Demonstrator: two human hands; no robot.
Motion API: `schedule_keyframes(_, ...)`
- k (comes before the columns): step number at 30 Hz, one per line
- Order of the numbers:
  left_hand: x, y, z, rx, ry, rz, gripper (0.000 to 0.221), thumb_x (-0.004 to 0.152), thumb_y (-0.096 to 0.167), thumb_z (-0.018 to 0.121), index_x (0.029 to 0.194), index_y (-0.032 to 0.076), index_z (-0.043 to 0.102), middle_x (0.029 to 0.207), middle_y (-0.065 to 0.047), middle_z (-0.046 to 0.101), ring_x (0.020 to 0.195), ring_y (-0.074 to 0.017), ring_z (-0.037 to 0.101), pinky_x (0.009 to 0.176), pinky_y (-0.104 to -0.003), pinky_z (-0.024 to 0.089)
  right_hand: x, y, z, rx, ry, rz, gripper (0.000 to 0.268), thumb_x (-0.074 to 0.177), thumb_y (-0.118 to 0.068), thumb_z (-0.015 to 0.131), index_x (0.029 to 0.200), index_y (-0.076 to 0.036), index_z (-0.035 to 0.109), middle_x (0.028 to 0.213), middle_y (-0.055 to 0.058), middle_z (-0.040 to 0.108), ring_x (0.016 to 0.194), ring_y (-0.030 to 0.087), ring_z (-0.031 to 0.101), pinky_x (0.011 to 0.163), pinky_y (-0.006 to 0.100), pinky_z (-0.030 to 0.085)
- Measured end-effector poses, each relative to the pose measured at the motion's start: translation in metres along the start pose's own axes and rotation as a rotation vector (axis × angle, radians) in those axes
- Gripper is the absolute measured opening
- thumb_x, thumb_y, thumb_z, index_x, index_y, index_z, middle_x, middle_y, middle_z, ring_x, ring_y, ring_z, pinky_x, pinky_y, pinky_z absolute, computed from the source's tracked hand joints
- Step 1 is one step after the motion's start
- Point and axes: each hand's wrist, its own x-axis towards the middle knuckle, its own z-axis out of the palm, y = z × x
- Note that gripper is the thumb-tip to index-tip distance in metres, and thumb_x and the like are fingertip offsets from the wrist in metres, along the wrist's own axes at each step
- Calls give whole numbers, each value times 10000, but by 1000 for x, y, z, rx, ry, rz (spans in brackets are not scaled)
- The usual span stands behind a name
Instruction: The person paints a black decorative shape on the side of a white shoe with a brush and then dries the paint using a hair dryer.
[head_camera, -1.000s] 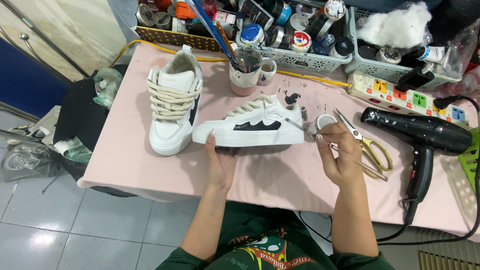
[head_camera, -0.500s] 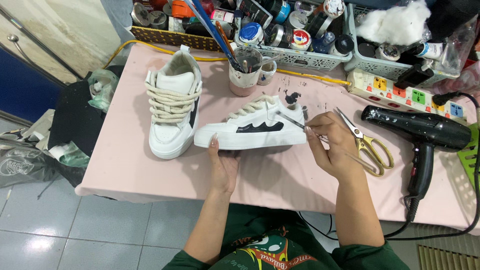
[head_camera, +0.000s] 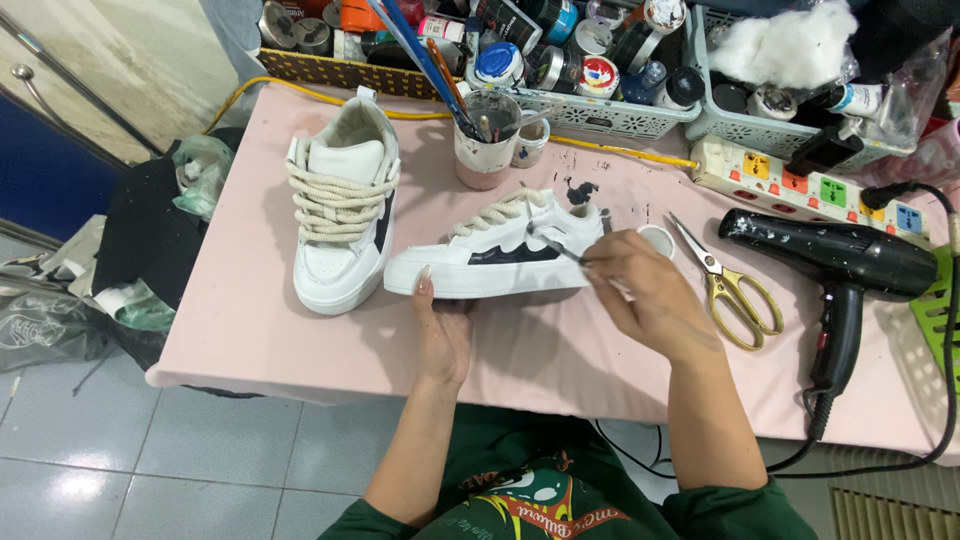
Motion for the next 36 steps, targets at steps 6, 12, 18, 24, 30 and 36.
schedule_keyframes(6, 1, -2, -1, -43, 26, -34, 940, 888, 683, 522, 1592, 124, 248, 1615, -96, 334, 1490, -267, 305, 1217, -481, 229, -1, 1, -2, 29, 35, 19, 251, 923, 43, 696, 1028, -28, 480, 1013, 141, 674, 937, 316, 662, 759, 372, 548)
schedule_keyframes(12, -1, -2, 0, -37, 61, -38, 960, 869, 690, 546, 1586, 118, 262, 1608, -106, 335, 1480, -269, 314, 1209, -475, 250, -2, 3, -5, 47, 91, 28, 261, 926, 77, 690, 1044, -30, 484, 1019, 147, 670, 907, 313, 670, 750, 373, 545)
schedule_keyframes(18, 2, -7, -5, -55, 62, -39, 972, 872, 689, 552, 1589, 105, 251, 1603, -109, 333, 1493, -262, 304, 1235, -474, 249, -1, 7, -8, 14, 114, 27, 248, 937, 87, 689, 1037, -25, 492, 989, 132, 671, 860, 296, 664, 755, 386, 531)
schedule_keyframes(24, 4, -8, -8, -91, 46, -34, 943, 898, 663, 548, 1585, 95, 243, 1597, -108, 330, 1496, -273, 306, 1249, -484, 260, -4, 9, -11, 5, 69, 123, 212, 948, 77, 677, 1000, -22, 497, 990, 131, 680, 886, 314, 658, 759, 390, 533)
schedule_keyframes(30, 2, -4, -2, -64, 68, -54, 914, 908, 670, 498, 1583, 104, 253, 1600, -98, 344, 1492, -269, 320, 1229, -483, 277, -7, 10, -15, 9, 28, 49, 200, 906, 51, 678, 1001, -16, 515, 1034, 160, 659, 918, 333, 664, 774, 396, 538)
schedule_keyframes(36, 0, -6, -3, -25, 30, -10, 922, 917, 688, 477, 1595, 101, 265, 1610, -119, 354, 1493, -289, 333, 1227, -478, 266, -22, 16, -13, 1, 46, 129, 227, 940, 48, 680, 1019, -29, 482, 1030, 147, 677, 899, 312, 666, 749, 382, 532)
